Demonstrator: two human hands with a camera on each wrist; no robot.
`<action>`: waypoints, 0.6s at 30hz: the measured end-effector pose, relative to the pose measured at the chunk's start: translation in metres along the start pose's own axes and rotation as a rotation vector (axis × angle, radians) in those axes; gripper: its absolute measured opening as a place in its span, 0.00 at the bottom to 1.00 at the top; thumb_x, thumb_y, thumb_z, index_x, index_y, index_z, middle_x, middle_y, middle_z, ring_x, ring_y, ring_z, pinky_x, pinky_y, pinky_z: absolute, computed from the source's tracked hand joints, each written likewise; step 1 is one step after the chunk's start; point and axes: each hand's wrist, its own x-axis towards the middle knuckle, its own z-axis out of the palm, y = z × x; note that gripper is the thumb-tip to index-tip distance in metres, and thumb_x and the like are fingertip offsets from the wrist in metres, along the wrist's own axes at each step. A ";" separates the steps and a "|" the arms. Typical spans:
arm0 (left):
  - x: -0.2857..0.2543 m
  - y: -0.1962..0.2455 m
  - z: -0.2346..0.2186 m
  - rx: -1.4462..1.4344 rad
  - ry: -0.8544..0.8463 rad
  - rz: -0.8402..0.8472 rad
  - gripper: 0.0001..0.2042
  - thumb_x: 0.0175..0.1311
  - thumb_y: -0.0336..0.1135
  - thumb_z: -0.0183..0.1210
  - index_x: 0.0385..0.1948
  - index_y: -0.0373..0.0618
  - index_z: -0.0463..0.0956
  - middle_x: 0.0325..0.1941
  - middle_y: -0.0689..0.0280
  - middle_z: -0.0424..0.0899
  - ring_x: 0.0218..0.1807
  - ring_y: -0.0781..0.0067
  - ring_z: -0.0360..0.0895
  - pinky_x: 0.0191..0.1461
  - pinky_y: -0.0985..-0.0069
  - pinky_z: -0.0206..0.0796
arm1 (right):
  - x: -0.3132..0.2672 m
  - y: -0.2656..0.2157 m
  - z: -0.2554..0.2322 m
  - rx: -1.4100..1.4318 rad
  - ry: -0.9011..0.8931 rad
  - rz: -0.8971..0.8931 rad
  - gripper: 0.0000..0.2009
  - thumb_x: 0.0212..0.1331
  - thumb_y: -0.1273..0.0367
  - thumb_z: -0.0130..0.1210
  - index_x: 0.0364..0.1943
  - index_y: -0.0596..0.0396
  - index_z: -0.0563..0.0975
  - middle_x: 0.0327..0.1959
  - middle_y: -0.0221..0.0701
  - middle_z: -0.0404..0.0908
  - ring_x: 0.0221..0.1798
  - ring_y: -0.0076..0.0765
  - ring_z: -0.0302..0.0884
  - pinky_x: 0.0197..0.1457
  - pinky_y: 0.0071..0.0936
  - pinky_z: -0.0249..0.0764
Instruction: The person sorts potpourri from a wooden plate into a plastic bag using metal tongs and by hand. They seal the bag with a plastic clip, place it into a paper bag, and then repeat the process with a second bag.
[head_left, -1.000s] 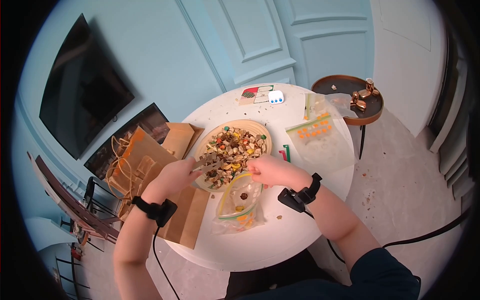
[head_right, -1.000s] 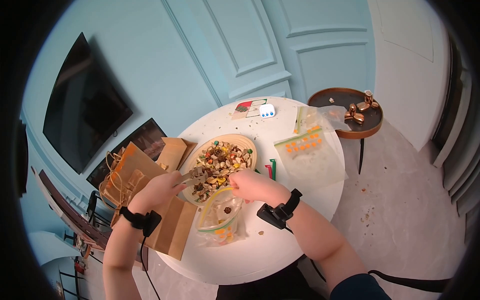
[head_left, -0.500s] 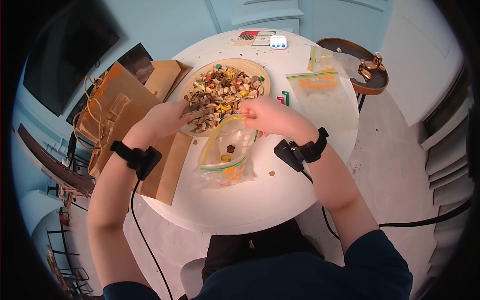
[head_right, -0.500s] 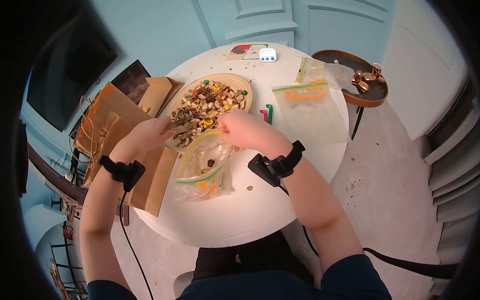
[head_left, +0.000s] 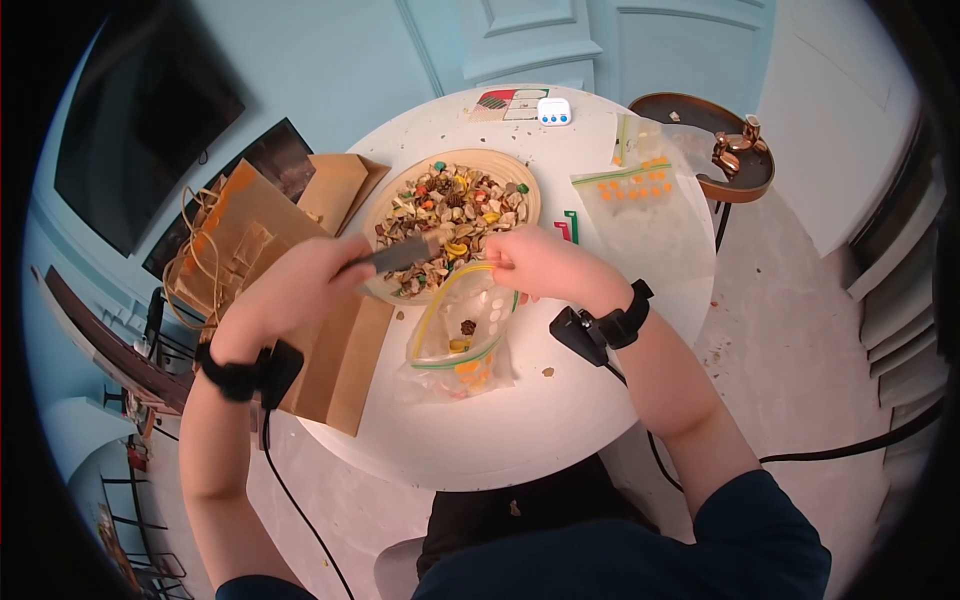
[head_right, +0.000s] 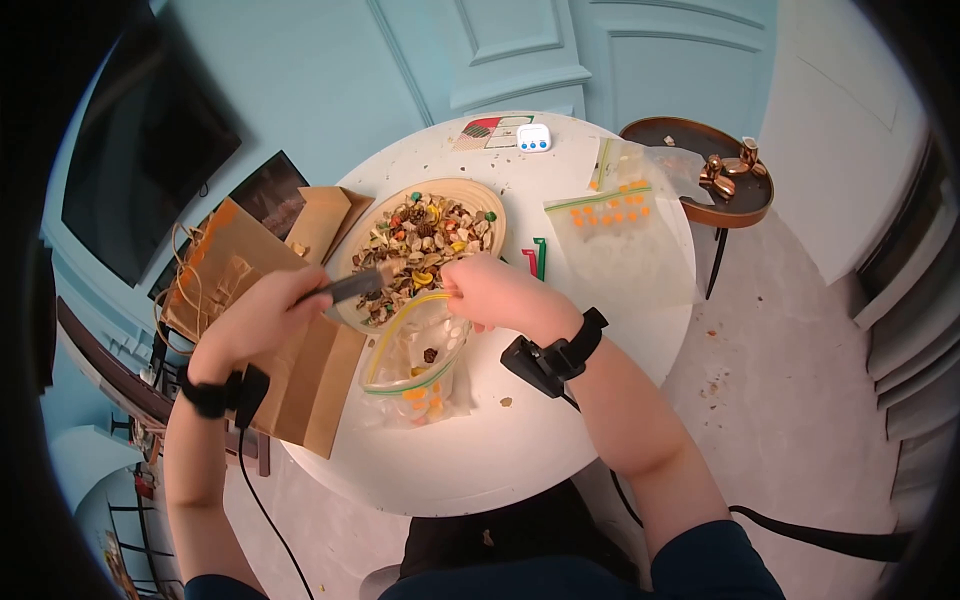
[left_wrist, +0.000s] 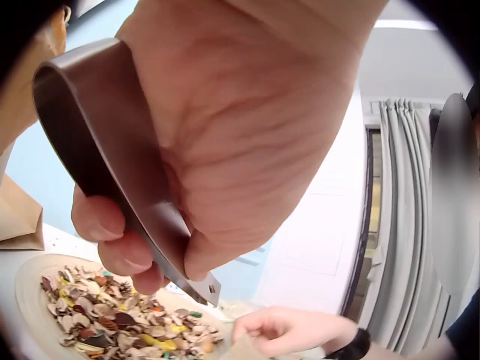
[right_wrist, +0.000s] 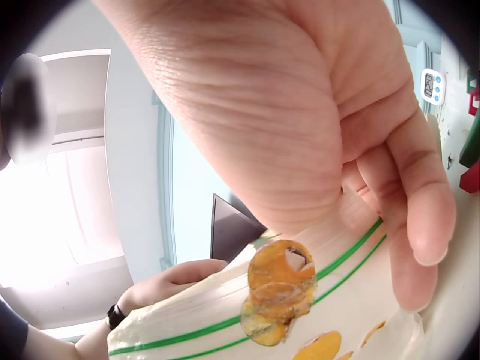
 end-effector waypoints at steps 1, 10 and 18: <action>-0.009 0.007 -0.005 -0.076 -0.049 0.045 0.07 0.62 0.33 0.53 0.35 0.38 0.72 0.25 0.54 0.72 0.28 0.56 0.71 0.34 0.68 0.63 | -0.001 -0.001 0.000 -0.004 -0.003 0.000 0.05 0.56 0.73 0.49 0.32 0.61 0.70 0.23 0.33 0.77 0.21 0.27 0.78 0.23 0.24 0.74; -0.026 0.026 -0.012 0.043 -0.199 0.045 0.13 0.64 0.42 0.52 0.35 0.40 0.69 0.25 0.52 0.75 0.33 0.47 0.74 0.36 0.60 0.64 | -0.001 -0.001 0.001 -0.016 0.004 -0.009 0.04 0.55 0.73 0.49 0.30 0.61 0.70 0.21 0.34 0.76 0.20 0.27 0.77 0.21 0.25 0.73; 0.053 -0.020 0.025 0.434 -0.068 0.001 0.14 0.59 0.42 0.57 0.37 0.41 0.70 0.29 0.55 0.79 0.35 0.51 0.77 0.37 0.61 0.68 | -0.001 0.003 0.002 0.017 0.019 -0.036 0.04 0.55 0.74 0.48 0.26 0.60 0.69 0.18 0.32 0.74 0.19 0.27 0.77 0.21 0.25 0.71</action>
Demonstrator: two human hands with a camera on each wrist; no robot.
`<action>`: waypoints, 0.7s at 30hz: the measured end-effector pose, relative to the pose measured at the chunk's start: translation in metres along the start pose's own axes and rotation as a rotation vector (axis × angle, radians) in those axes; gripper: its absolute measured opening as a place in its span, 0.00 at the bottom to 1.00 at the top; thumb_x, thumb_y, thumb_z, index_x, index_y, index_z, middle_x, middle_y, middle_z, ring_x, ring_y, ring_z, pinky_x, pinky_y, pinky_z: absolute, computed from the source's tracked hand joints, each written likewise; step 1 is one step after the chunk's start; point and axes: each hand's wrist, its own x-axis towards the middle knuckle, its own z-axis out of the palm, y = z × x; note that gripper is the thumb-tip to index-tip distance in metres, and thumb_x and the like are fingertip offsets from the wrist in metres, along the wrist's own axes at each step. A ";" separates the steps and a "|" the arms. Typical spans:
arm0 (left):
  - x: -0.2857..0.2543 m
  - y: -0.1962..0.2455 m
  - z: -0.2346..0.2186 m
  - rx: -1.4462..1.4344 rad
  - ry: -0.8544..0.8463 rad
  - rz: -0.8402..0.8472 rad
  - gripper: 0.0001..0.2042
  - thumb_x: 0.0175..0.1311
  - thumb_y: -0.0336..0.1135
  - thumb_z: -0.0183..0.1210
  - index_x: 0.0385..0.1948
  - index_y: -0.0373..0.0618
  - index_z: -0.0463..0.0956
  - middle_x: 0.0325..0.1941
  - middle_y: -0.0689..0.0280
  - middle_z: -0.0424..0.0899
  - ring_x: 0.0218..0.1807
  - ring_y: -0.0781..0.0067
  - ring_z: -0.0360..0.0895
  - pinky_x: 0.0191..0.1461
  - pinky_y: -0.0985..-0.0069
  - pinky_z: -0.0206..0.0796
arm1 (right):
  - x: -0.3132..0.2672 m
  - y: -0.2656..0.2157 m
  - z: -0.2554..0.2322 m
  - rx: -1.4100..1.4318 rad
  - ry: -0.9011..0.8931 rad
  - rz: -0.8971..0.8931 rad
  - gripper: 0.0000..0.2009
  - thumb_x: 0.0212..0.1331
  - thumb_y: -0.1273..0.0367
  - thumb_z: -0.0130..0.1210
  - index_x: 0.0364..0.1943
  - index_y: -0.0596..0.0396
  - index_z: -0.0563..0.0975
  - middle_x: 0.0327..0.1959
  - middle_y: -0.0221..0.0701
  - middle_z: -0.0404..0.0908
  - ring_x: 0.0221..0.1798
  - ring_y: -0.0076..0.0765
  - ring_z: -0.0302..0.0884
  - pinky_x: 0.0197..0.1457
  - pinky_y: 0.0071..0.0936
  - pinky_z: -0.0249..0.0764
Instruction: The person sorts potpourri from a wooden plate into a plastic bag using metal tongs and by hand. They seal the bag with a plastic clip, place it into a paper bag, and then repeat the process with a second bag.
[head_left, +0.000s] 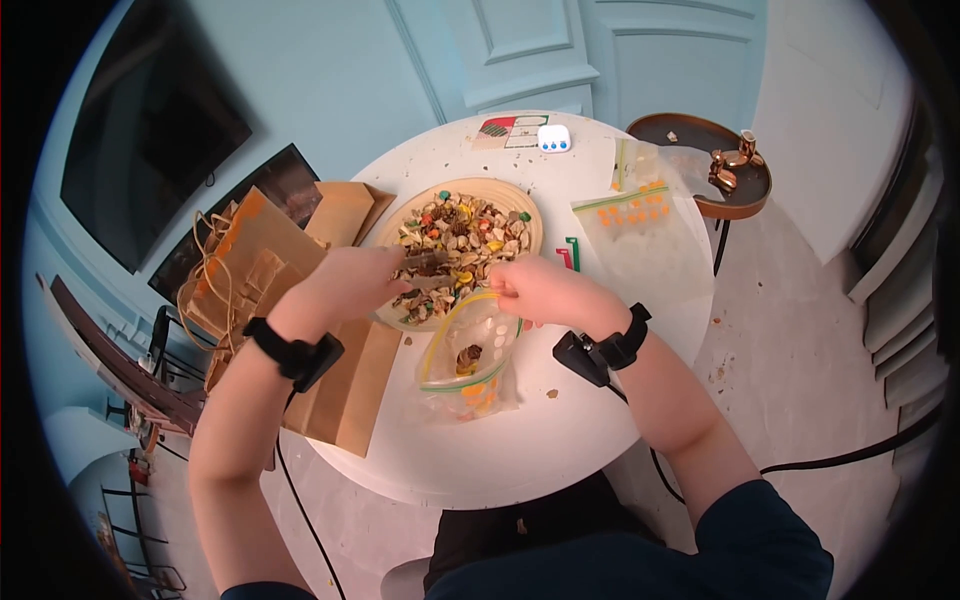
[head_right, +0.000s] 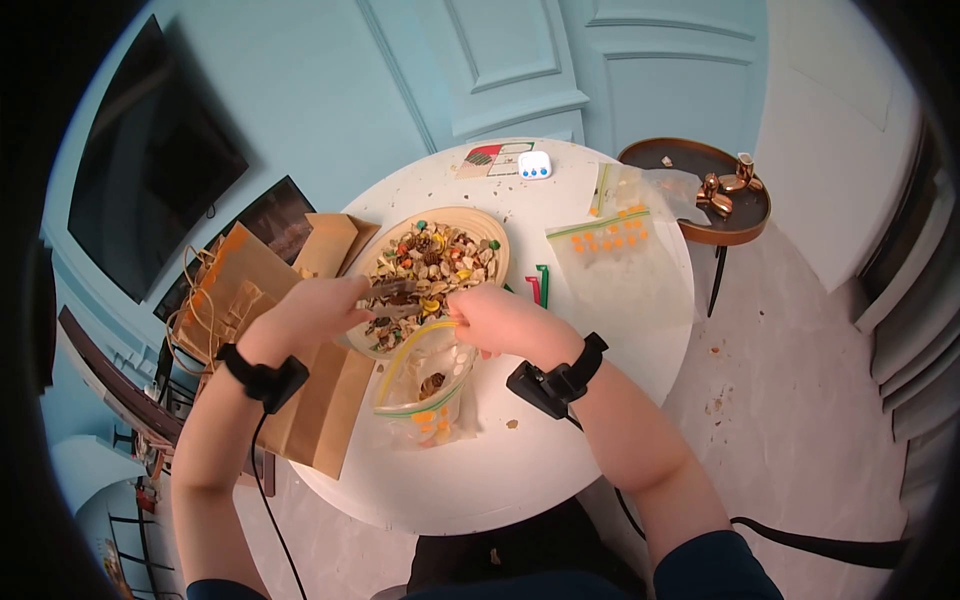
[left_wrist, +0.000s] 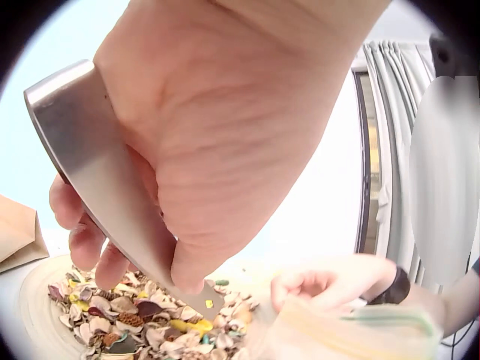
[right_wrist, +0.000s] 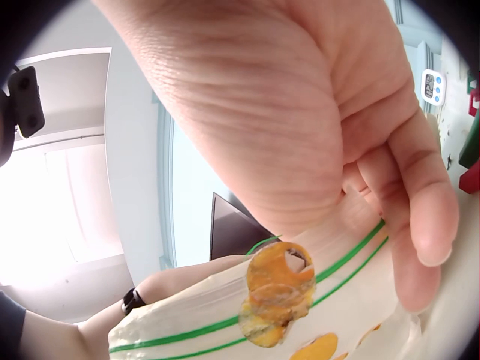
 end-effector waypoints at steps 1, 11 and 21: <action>0.006 0.003 0.002 0.006 0.010 0.002 0.14 0.59 0.42 0.57 0.37 0.41 0.70 0.29 0.55 0.79 0.35 0.51 0.77 0.37 0.61 0.68 | 0.000 0.000 0.000 0.001 -0.005 0.005 0.04 0.55 0.74 0.48 0.26 0.60 0.69 0.18 0.32 0.74 0.19 0.27 0.77 0.20 0.25 0.71; 0.019 0.009 0.011 0.134 0.013 0.074 0.10 0.61 0.39 0.54 0.33 0.43 0.69 0.21 0.58 0.78 0.28 0.52 0.77 0.32 0.60 0.68 | -0.001 -0.002 -0.002 -0.032 -0.046 0.041 0.04 0.57 0.72 0.48 0.32 0.59 0.69 0.21 0.29 0.74 0.21 0.25 0.76 0.23 0.21 0.72; -0.059 0.016 -0.047 -0.393 0.023 0.107 0.10 0.64 0.38 0.52 0.39 0.42 0.71 0.28 0.53 0.75 0.34 0.50 0.73 0.37 0.63 0.65 | -0.001 0.001 -0.001 -0.013 -0.012 0.001 0.04 0.56 0.74 0.48 0.29 0.61 0.70 0.19 0.33 0.74 0.19 0.28 0.76 0.22 0.26 0.70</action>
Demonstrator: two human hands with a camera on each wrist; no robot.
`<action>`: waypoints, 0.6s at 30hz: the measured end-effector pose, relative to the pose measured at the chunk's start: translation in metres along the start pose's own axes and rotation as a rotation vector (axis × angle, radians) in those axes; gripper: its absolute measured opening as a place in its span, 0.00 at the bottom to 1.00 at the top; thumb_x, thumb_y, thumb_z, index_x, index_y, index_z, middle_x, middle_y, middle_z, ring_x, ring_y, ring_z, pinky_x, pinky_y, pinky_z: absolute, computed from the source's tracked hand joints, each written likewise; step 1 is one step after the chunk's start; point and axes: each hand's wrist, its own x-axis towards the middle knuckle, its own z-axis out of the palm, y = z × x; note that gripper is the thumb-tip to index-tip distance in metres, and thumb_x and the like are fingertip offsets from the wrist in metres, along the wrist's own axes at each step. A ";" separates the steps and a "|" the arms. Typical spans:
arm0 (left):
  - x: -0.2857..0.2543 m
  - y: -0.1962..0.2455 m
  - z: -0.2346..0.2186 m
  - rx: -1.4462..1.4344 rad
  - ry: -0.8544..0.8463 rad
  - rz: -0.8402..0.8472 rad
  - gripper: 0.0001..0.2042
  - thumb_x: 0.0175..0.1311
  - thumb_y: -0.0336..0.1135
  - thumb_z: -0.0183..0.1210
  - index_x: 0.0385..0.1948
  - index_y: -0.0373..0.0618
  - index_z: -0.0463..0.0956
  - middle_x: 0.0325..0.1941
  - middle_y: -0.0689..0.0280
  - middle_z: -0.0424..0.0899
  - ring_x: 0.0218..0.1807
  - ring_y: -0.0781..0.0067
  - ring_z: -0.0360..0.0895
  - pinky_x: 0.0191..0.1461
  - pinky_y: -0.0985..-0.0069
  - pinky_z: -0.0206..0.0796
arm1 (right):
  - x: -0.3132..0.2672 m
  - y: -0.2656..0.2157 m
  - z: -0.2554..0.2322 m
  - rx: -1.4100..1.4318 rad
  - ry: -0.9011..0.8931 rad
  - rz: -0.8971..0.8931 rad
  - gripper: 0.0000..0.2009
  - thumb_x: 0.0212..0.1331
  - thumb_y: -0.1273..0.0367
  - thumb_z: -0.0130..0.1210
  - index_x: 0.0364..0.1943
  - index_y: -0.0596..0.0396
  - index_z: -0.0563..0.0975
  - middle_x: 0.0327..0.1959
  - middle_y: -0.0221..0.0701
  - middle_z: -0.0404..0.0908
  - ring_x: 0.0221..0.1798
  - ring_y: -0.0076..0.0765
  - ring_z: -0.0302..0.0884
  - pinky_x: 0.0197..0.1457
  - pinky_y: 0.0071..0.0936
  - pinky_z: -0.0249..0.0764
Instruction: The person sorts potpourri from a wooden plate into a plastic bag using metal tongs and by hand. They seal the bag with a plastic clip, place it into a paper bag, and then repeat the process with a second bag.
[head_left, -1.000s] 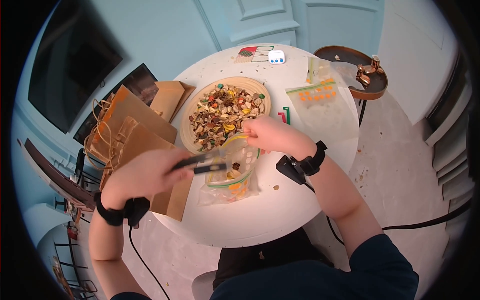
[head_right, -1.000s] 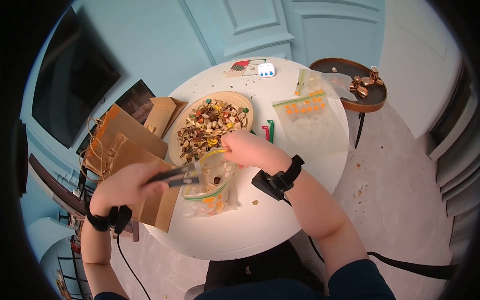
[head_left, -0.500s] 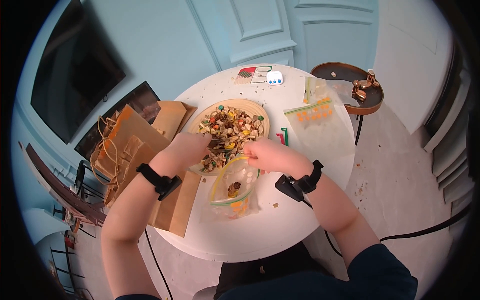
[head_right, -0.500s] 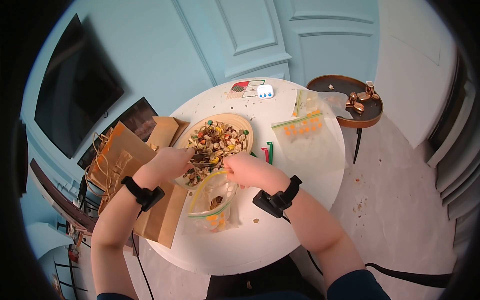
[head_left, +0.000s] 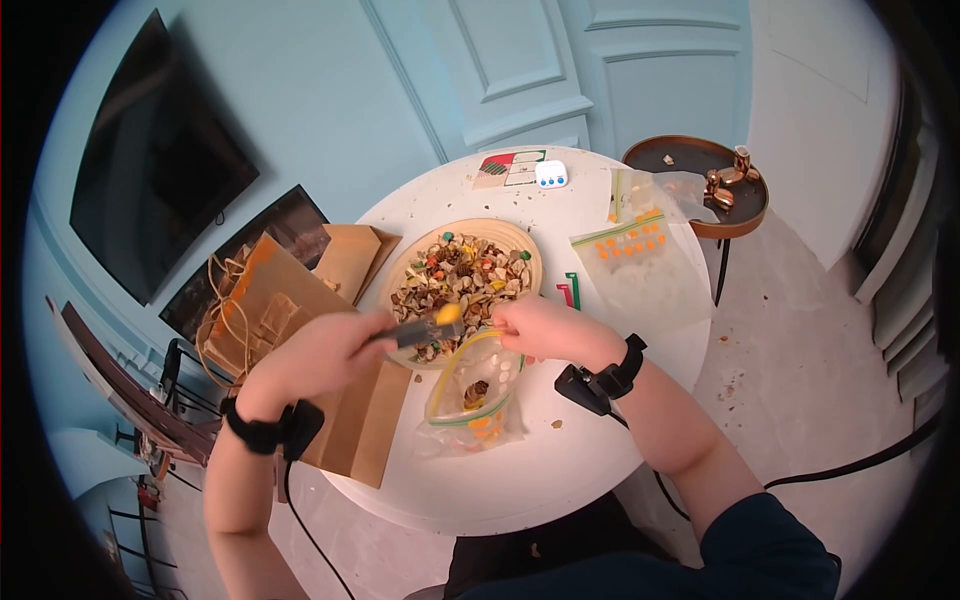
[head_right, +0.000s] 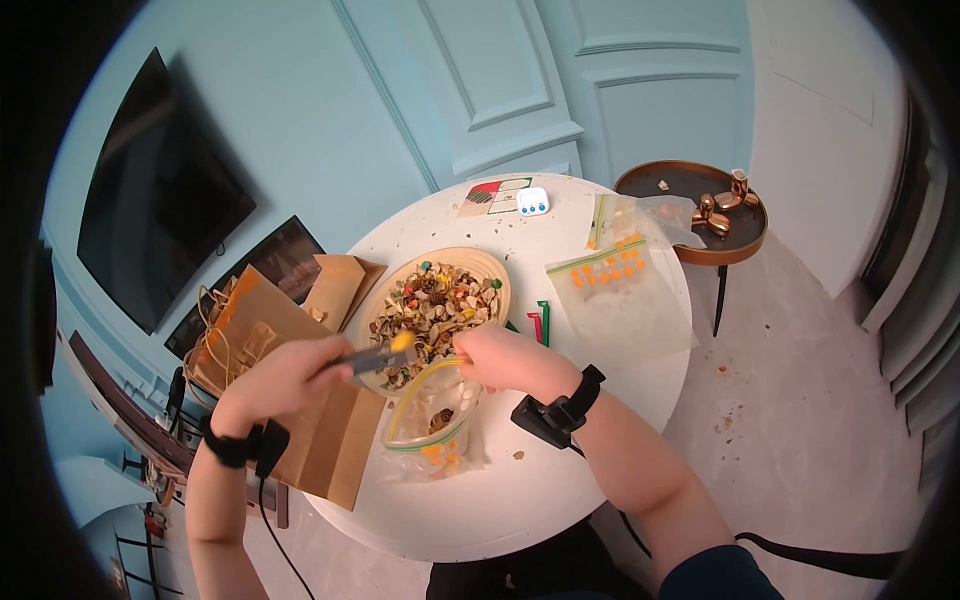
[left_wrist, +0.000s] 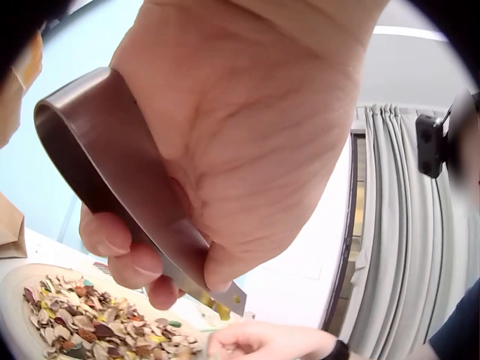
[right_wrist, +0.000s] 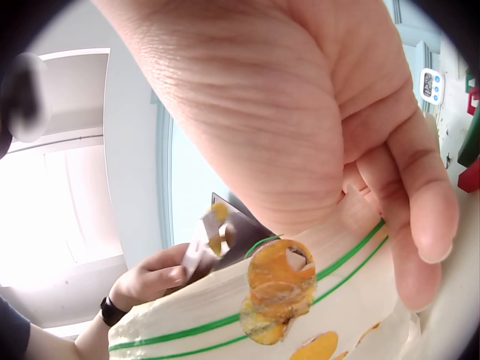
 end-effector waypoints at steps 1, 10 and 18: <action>-0.008 0.007 -0.001 -0.020 -0.055 0.010 0.09 0.65 0.38 0.51 0.39 0.44 0.71 0.28 0.53 0.75 0.34 0.49 0.74 0.37 0.62 0.65 | 0.000 0.000 0.000 -0.019 -0.004 0.006 0.04 0.57 0.73 0.48 0.31 0.60 0.70 0.21 0.32 0.75 0.20 0.27 0.77 0.22 0.24 0.72; -0.005 -0.012 -0.003 -0.156 -0.140 0.008 0.15 0.63 0.45 0.53 0.38 0.42 0.70 0.30 0.52 0.77 0.35 0.49 0.75 0.38 0.61 0.65 | 0.000 -0.001 0.000 -0.063 -0.013 0.020 0.04 0.57 0.72 0.48 0.34 0.59 0.70 0.23 0.31 0.75 0.20 0.26 0.76 0.22 0.22 0.73; 0.066 -0.058 0.034 0.434 -0.026 -0.185 0.14 0.60 0.43 0.55 0.35 0.40 0.70 0.33 0.54 0.79 0.38 0.50 0.76 0.40 0.59 0.68 | 0.000 -0.001 -0.002 -0.067 -0.016 0.022 0.04 0.57 0.72 0.48 0.33 0.59 0.69 0.21 0.30 0.75 0.20 0.25 0.76 0.21 0.23 0.72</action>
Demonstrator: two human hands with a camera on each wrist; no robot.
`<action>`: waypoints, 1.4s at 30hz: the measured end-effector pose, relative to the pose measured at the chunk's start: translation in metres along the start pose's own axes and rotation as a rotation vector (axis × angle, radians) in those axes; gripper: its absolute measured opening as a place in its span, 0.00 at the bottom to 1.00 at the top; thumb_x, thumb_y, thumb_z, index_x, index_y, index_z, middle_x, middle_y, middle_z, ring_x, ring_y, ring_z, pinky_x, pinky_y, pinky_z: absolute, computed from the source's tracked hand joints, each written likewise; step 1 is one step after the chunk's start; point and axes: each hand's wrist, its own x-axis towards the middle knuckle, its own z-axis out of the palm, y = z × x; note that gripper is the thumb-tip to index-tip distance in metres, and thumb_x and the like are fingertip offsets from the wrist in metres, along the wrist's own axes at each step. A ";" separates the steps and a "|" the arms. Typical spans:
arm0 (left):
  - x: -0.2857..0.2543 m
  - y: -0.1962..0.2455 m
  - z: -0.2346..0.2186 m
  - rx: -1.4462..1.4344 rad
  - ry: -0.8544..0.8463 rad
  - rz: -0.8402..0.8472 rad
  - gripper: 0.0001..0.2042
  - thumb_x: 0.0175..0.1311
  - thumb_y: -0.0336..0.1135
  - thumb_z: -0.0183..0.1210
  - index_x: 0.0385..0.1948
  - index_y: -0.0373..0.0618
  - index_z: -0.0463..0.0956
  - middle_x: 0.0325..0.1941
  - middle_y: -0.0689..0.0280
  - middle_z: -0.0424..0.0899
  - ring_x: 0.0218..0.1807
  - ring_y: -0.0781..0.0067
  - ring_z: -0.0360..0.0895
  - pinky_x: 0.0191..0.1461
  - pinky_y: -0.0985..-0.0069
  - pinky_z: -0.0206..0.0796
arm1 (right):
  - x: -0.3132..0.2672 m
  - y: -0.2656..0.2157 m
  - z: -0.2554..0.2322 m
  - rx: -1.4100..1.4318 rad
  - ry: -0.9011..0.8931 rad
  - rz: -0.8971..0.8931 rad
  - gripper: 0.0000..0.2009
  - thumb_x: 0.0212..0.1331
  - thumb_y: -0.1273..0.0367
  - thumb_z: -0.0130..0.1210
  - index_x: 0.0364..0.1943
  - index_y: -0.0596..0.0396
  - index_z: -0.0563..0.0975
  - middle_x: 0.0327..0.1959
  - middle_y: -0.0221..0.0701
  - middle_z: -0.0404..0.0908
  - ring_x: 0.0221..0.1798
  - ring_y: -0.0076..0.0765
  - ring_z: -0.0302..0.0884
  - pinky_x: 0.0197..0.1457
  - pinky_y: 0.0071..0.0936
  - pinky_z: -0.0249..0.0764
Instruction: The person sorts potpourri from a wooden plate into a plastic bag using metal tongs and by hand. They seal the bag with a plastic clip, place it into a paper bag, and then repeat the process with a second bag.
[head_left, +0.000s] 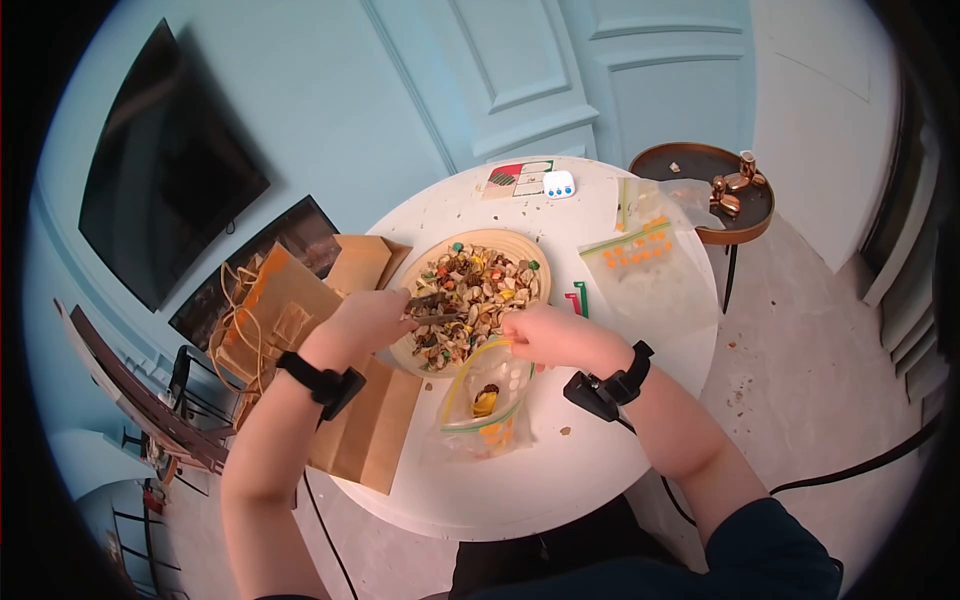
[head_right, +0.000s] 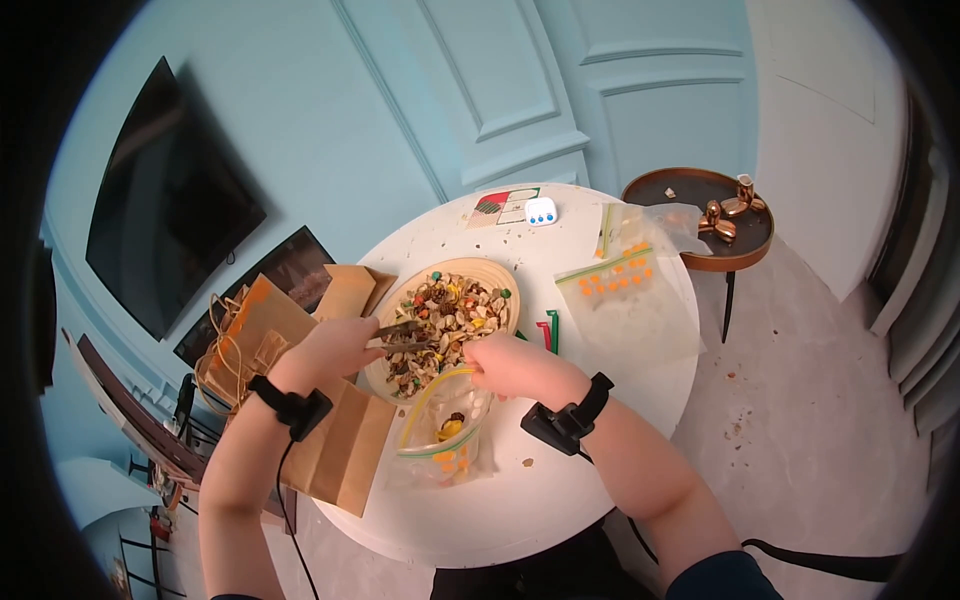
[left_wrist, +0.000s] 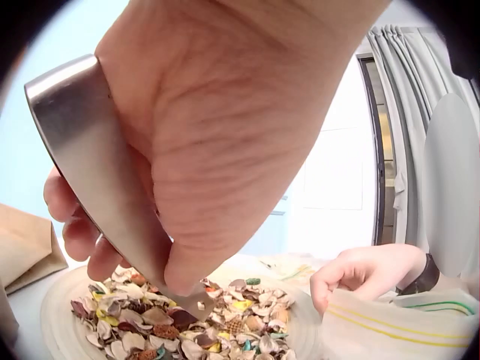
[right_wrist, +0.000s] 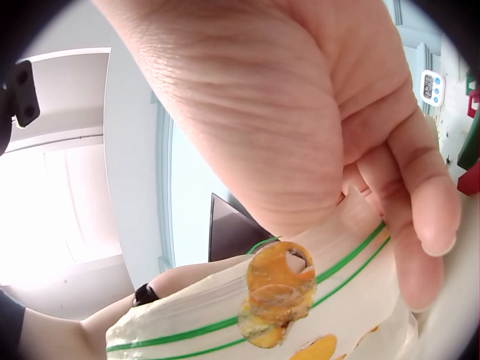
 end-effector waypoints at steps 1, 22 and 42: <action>0.004 0.004 0.003 0.039 -0.014 0.004 0.14 0.60 0.43 0.55 0.35 0.40 0.71 0.31 0.55 0.79 0.37 0.50 0.77 0.40 0.60 0.68 | -0.001 0.000 0.000 0.008 0.000 -0.008 0.04 0.57 0.73 0.48 0.33 0.59 0.69 0.20 0.31 0.74 0.20 0.26 0.77 0.21 0.23 0.72; -0.080 0.024 -0.067 -0.296 0.108 0.111 0.09 0.63 0.37 0.52 0.37 0.41 0.70 0.29 0.51 0.76 0.36 0.48 0.74 0.38 0.60 0.64 | 0.001 0.002 0.001 -0.010 0.001 -0.032 0.05 0.57 0.73 0.46 0.33 0.61 0.70 0.21 0.35 0.75 0.20 0.28 0.78 0.22 0.24 0.71; -0.065 0.006 -0.057 -0.497 -0.066 -0.016 0.16 0.60 0.45 0.57 0.38 0.40 0.73 0.33 0.54 0.79 0.38 0.53 0.77 0.41 0.64 0.67 | 0.002 0.002 0.002 0.017 0.020 -0.035 0.03 0.54 0.74 0.47 0.29 0.60 0.71 0.20 0.35 0.76 0.18 0.30 0.77 0.21 0.27 0.71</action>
